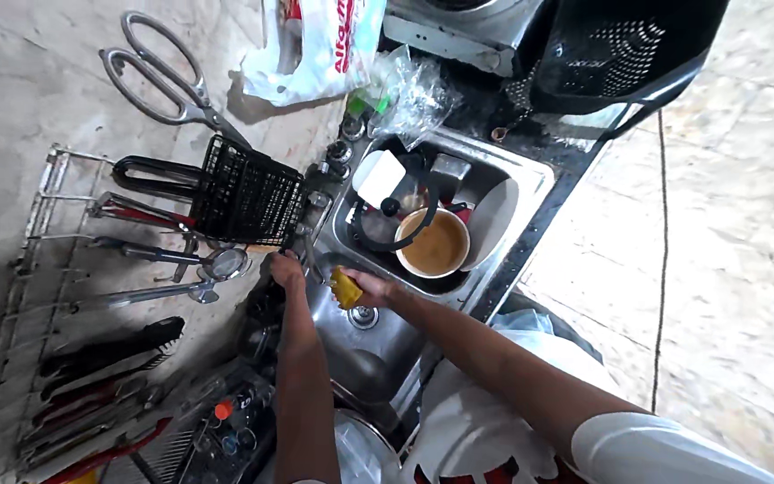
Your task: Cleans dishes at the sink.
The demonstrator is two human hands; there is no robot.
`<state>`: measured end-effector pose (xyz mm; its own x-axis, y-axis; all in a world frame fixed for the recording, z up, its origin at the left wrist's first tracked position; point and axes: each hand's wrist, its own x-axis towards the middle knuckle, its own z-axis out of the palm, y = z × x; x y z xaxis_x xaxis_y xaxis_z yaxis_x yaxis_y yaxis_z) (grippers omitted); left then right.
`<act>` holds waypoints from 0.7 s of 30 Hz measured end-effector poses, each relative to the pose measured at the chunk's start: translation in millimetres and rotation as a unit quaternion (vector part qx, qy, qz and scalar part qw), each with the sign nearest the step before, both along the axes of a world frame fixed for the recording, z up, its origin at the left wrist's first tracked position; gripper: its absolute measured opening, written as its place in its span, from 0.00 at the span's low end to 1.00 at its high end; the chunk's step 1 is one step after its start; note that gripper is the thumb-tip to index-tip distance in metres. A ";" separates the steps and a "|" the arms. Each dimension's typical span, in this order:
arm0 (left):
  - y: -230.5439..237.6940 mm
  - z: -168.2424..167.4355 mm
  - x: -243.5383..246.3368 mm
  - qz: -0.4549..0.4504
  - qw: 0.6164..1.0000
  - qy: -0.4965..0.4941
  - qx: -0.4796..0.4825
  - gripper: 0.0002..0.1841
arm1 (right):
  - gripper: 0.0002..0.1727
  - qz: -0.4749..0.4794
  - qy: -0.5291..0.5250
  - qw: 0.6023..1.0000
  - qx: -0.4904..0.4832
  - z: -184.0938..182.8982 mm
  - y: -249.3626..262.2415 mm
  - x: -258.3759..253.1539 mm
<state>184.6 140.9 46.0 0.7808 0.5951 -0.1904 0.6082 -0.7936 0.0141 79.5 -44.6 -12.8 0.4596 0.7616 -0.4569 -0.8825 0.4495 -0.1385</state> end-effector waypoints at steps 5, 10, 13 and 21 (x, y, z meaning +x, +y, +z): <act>14.3 6.0 -17.2 -0.162 0.986 0.001 -0.029 0.22 | 0.43 0.027 -0.029 0.999 -0.003 8.1 7.2 0.8; 22.7 17.5 -40.8 -0.188 0.980 -0.013 -0.067 0.23 | 0.37 0.101 -0.243 0.913 -0.313 25.9 4.8 6.6; 19.4 35.8 -73.7 -0.155 0.983 -0.089 -0.049 0.20 | 0.38 0.180 -0.290 0.824 -0.452 28.0 8.6 12.2; 67.8 73.7 -156.7 -0.078 0.970 -0.230 -0.025 0.29 | 0.37 0.195 -0.294 0.808 -0.472 19.2 51.3 11.3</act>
<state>28.0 208.6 119.7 0.8697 0.4618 0.1744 0.4007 -0.8668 0.2968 90.8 6.7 6.3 0.6171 0.3416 -0.7089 -0.5884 -0.3978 -0.7039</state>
